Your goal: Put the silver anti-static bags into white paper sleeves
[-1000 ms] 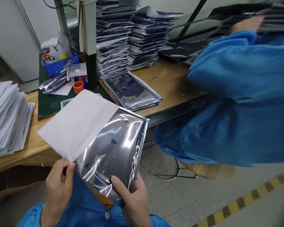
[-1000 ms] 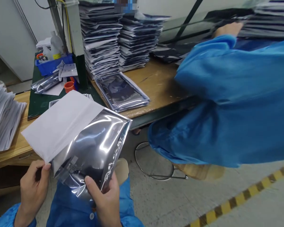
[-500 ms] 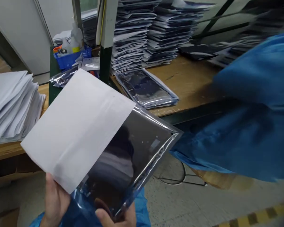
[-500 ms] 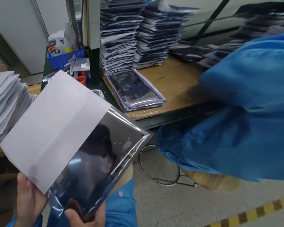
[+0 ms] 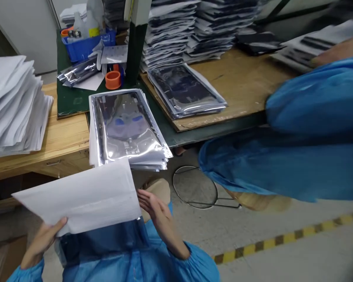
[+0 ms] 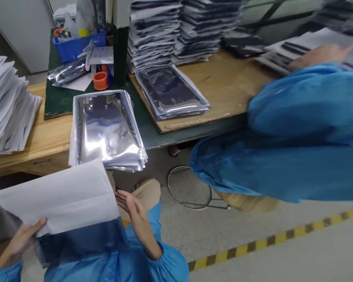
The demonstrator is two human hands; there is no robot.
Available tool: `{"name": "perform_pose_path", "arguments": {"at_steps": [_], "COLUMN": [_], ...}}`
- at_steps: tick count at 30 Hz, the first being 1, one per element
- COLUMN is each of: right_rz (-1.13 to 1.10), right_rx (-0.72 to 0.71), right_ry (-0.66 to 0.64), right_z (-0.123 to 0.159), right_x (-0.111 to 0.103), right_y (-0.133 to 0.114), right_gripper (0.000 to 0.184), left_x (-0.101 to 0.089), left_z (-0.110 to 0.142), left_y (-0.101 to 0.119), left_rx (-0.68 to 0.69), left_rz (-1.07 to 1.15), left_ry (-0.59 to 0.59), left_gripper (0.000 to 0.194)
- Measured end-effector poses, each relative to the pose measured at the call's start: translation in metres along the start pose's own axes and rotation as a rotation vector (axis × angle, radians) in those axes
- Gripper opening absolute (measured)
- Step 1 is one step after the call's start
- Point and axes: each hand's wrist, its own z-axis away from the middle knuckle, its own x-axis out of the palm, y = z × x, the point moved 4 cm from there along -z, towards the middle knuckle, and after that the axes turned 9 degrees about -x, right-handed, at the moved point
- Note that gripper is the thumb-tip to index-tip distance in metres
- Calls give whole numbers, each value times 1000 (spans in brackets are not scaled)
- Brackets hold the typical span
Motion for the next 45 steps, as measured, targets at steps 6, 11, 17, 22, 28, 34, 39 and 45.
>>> {"name": "perform_pose_path", "arguments": {"at_steps": [6, 11, 17, 22, 28, 34, 39, 45], "right_rz": [44, 39, 135, 180, 98, 156, 233, 216], "right_rx": [-10, 43, 146, 263, 340, 244, 209, 215], "right_ry": [140, 244, 235, 208, 12, -132, -48, -110], "right_z": [-5, 4, 26, 50, 49, 27, 14, 15], "right_x": [9, -20, -53, -76, -59, -38, -33, -37], "right_y": [41, 74, 93, 109, 99, 78, 93, 99], "right_gripper": [37, 42, 42, 48, 57, 66, 43, 35], "left_x": [31, 44, 55, 49, 40, 42, 45, 40], "left_z": [-30, -41, -23, -7, 0, -6, -30, -38], "left_y": [-20, -34, -68, -110, -90, -67, -104, -89], "left_rx": [-77, -97, -197, -301, -303, -194, -201, -248], "left_rz": [-52, -89, -100, -88, 11, -50, -93, 62], "left_ry": [-140, -201, -327, -368, -392, -301, -203, -274], "left_gripper": [57, 52, 68, 75, 76, 64, 35, 49]}}
